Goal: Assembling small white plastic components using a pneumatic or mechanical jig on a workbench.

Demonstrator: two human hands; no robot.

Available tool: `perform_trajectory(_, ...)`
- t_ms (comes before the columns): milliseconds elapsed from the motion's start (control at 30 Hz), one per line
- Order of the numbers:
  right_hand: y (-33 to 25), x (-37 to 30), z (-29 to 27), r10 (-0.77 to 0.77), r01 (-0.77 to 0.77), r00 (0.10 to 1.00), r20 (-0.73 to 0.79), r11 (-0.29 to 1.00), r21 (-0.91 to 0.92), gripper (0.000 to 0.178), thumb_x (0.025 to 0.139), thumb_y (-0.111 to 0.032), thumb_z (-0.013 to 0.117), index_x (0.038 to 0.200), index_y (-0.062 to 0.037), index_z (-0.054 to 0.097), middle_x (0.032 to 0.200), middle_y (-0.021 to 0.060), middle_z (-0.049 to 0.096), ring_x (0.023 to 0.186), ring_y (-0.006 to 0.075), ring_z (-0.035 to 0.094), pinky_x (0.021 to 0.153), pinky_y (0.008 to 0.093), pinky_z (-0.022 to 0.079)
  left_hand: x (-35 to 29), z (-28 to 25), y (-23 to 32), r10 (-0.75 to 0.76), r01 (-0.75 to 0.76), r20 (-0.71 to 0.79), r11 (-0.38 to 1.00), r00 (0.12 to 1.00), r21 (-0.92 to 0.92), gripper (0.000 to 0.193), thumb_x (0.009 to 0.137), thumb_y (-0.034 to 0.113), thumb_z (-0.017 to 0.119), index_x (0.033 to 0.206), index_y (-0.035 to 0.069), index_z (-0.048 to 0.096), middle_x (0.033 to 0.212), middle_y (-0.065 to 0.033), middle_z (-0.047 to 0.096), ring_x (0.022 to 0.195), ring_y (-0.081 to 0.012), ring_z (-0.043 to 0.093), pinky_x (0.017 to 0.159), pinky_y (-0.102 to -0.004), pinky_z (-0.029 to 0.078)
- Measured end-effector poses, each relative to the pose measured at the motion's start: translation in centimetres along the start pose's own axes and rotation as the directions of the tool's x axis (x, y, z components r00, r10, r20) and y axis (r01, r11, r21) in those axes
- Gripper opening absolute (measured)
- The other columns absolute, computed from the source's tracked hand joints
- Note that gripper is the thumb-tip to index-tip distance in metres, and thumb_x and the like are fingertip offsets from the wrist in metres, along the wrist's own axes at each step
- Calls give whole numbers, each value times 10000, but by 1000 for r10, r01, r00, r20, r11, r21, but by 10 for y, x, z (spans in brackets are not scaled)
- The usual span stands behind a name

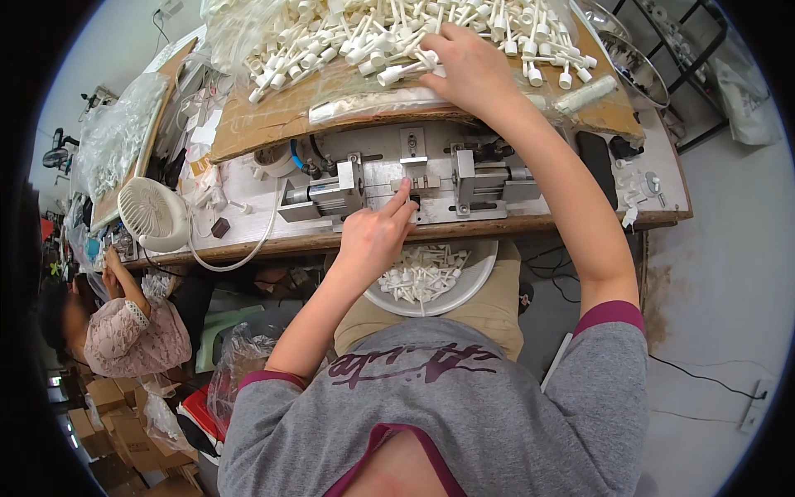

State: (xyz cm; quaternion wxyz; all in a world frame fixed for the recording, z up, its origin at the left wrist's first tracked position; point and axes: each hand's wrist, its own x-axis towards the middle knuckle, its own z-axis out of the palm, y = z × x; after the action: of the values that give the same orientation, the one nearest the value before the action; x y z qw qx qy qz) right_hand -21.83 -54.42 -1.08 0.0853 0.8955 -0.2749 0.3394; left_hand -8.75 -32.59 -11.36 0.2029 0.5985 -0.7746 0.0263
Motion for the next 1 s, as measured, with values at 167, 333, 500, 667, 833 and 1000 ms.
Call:
perform_trajectory(167,14,-14,0,126,-139,987,98,979,146,209,808,-222,726,959,-83,687,831,53,610,673,196,615,654,324,499,5,0,3,-18,18,33,1000,999,8,242,795,166,714,1006,63,656,1290,-134,615,560,-271,662,559,-343,539)
perform_trajectory(333,10,-12,-26,379,-381,919,110,780,496,173,793,-201,743,895,-69,696,785,35,628,693,178,630,637,297,487,2,-8,-1,-24,26,29,997,999,-73,286,796,207,731,1043,72,680,1247,-107,642,590,-247,671,568,-333,539)
perform_trajectory(500,-1,-44,-52,476,-530,795,376,243,813,256,801,-114,768,1008,-13,656,831,14,663,770,96,636,675,224,497,36,-49,-9,-151,90,-148,930,977,-357,344,803,289,769,1084,105,694,945,-62,716,586,-163,644,568,-301,516)
perform_trajectory(667,-71,-104,-54,387,-539,825,411,323,778,289,807,-40,748,1064,-5,621,1121,69,618,945,144,646,786,240,542,110,-77,-55,-35,-33,-555,993,831,-113,313,829,156,721,1135,99,688,1103,-78,693,962,-231,642,811,-361,510)
perform_trajectory(833,-107,-150,-16,124,-193,978,167,843,502,268,776,-76,728,1011,-51,601,1281,131,572,1041,299,631,770,370,550,146,-58,-74,-10,-16,-327,997,945,-79,285,850,174,690,1132,137,702,1073,-75,700,932,-294,645,855,-379,508)
perform_trajectory(1000,-127,-159,2,-8,-21,963,271,994,105,231,737,-79,672,945,-20,592,1230,169,642,600,231,656,565,318,532,143,-61,-70,-204,113,-225,925,953,-362,288,834,235,733,1093,108,733,885,-44,711,809,-169,677,749,-307,511)
